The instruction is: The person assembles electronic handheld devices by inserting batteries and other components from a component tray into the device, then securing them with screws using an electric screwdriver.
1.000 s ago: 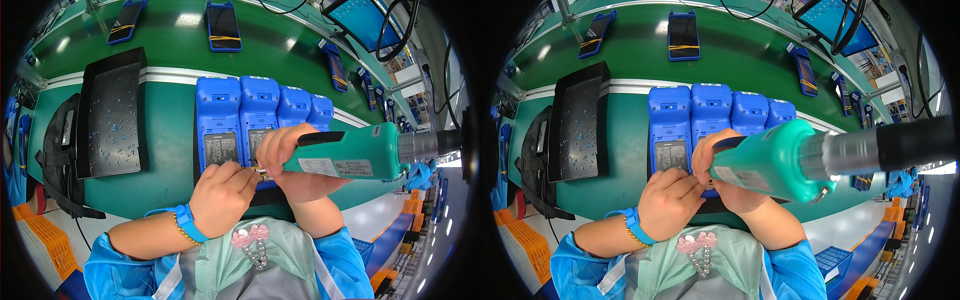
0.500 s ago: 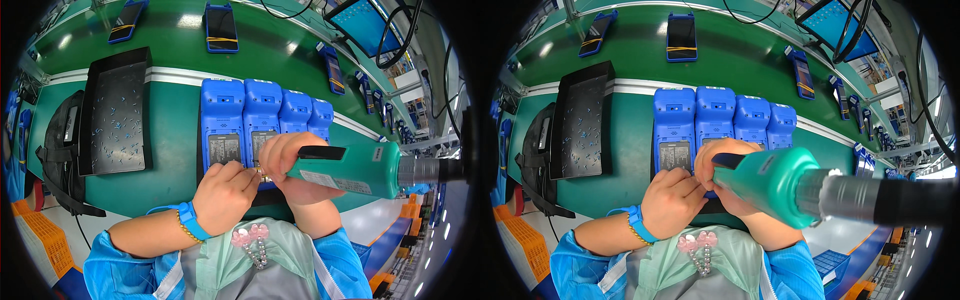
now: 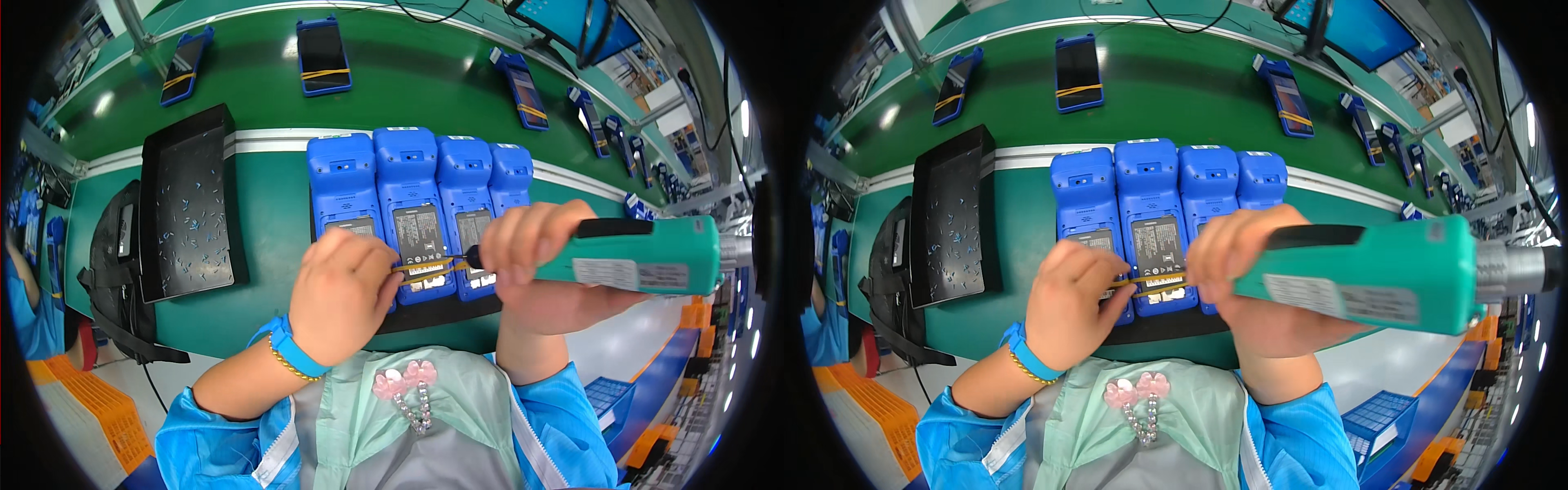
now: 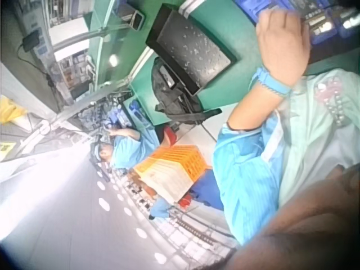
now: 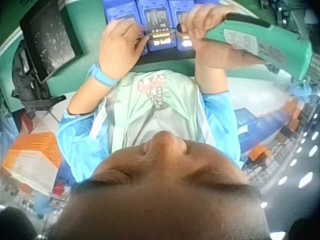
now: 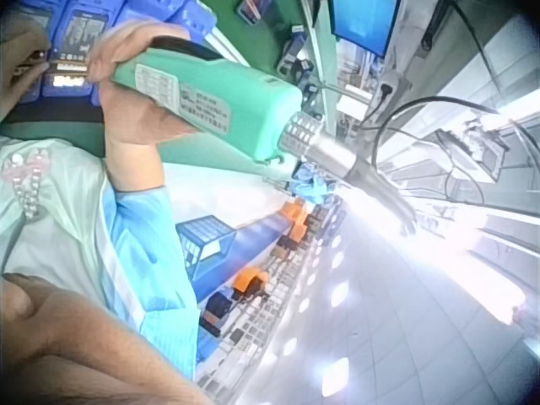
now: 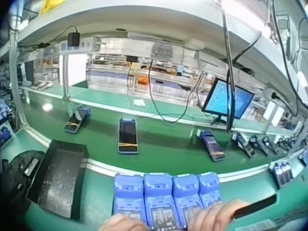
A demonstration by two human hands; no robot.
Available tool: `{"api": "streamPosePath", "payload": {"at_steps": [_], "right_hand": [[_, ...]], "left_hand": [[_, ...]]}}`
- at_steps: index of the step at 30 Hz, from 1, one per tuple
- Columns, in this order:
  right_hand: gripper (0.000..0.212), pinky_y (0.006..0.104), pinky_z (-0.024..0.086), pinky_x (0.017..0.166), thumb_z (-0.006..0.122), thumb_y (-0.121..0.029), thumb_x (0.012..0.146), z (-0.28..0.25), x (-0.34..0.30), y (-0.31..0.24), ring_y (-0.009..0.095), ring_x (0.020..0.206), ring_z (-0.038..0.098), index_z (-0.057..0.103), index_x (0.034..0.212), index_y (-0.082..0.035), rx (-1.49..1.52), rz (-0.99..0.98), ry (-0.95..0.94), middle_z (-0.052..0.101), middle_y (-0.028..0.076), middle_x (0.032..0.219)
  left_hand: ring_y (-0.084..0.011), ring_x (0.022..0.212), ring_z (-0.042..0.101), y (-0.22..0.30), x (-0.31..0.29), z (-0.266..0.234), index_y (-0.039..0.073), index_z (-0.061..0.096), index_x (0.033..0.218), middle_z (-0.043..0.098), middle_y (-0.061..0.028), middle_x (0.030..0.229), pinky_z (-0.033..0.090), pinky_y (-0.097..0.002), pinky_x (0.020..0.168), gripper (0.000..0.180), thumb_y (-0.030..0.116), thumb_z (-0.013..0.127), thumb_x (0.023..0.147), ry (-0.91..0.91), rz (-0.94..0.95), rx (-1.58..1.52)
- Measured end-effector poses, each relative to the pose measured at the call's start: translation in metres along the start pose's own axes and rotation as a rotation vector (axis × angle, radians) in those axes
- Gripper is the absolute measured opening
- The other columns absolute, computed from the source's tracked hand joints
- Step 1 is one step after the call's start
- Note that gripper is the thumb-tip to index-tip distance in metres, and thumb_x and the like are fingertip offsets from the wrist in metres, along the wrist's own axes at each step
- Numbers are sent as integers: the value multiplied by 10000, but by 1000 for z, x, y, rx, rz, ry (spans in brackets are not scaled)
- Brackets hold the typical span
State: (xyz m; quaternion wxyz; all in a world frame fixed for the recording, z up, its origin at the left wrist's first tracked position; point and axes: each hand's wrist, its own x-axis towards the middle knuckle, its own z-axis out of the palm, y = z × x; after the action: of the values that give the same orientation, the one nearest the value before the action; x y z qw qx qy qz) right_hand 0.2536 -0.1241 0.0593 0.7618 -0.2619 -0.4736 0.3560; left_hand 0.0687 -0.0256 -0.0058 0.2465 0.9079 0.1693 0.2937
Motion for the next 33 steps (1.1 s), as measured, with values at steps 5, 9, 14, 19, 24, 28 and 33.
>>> {"api": "streamPosePath", "payload": {"at_steps": [5, 9, 14, 19, 24, 28, 33], "right_hand": [[864, 342, 417, 554, 360, -886, 847, -34, -17, -29, 199, 630, 538, 543, 900, -43, -116, -104, 29, 558, 67, 702], [942, 351, 437, 589, 318, -940, 798, -48, -20, -16, 207, 634, 539, 545, 906, -32, -2, 20, 117, 570, 91, 680], [991, 348, 449, 594, 316, -979, 747, -49, -23, 2, 218, 641, 555, 541, 890, -24, 17, 171, 93, 585, 105, 691], [1028, 342, 452, 588, 310, -990, 732, -52, -23, 5, 228, 652, 552, 543, 899, -3, 32, 227, 32, 587, 119, 699], [1029, 342, 447, 611, 302, -989, 735, -54, -26, 9, 227, 674, 554, 543, 908, -4, 14, 216, 27, 587, 119, 712], [1023, 341, 443, 634, 314, -985, 737, -55, -29, 10, 223, 689, 556, 547, 912, -4, -15, 181, 27, 589, 117, 726], [1004, 343, 443, 621, 326, -971, 752, -55, -31, 10, 220, 683, 554, 542, 916, -5, 5, 190, 32, 591, 115, 735]], "left_hand": [[-308, 922, 590, 26, 22, 3, 33, 684, 982, 648, -79, 962, 506, -403, 805, 350, 46, 827, 664, -66, 35, -29], [-270, 908, 604, 47, 18, 32, 33, 709, 1002, 662, -66, 982, 505, -383, 805, 307, 83, 769, 706, -258, 218, -4], [-190, 896, 620, 59, 6, 59, 29, 738, 1033, 697, -63, 1061, 497, -340, 735, 326, 130, 642, 738, -268, 427, 224], [-184, 873, 623, 59, 4, 65, 30, 741, 1007, 699, -55, 1043, 496, -333, 697, 319, 131, 654, 718, -212, 406, 251], [-194, 861, 627, 57, 5, 64, 38, 734, 968, 692, -36, 998, 509, -335, 706, 284, 120, 658, 706, -193, 370, 193], [-199, 859, 629, 55, 5, 67, 43, 730, 959, 690, -31, 988, 516, -336, 720, 277, 115, 662, 700, -198, 357, 187], [-200, 861, 636, 56, 5, 68, 47, 728, 950, 690, -28, 970, 518, -334, 722, 268, 109, 666, 696, -185, 345, 178]]}}
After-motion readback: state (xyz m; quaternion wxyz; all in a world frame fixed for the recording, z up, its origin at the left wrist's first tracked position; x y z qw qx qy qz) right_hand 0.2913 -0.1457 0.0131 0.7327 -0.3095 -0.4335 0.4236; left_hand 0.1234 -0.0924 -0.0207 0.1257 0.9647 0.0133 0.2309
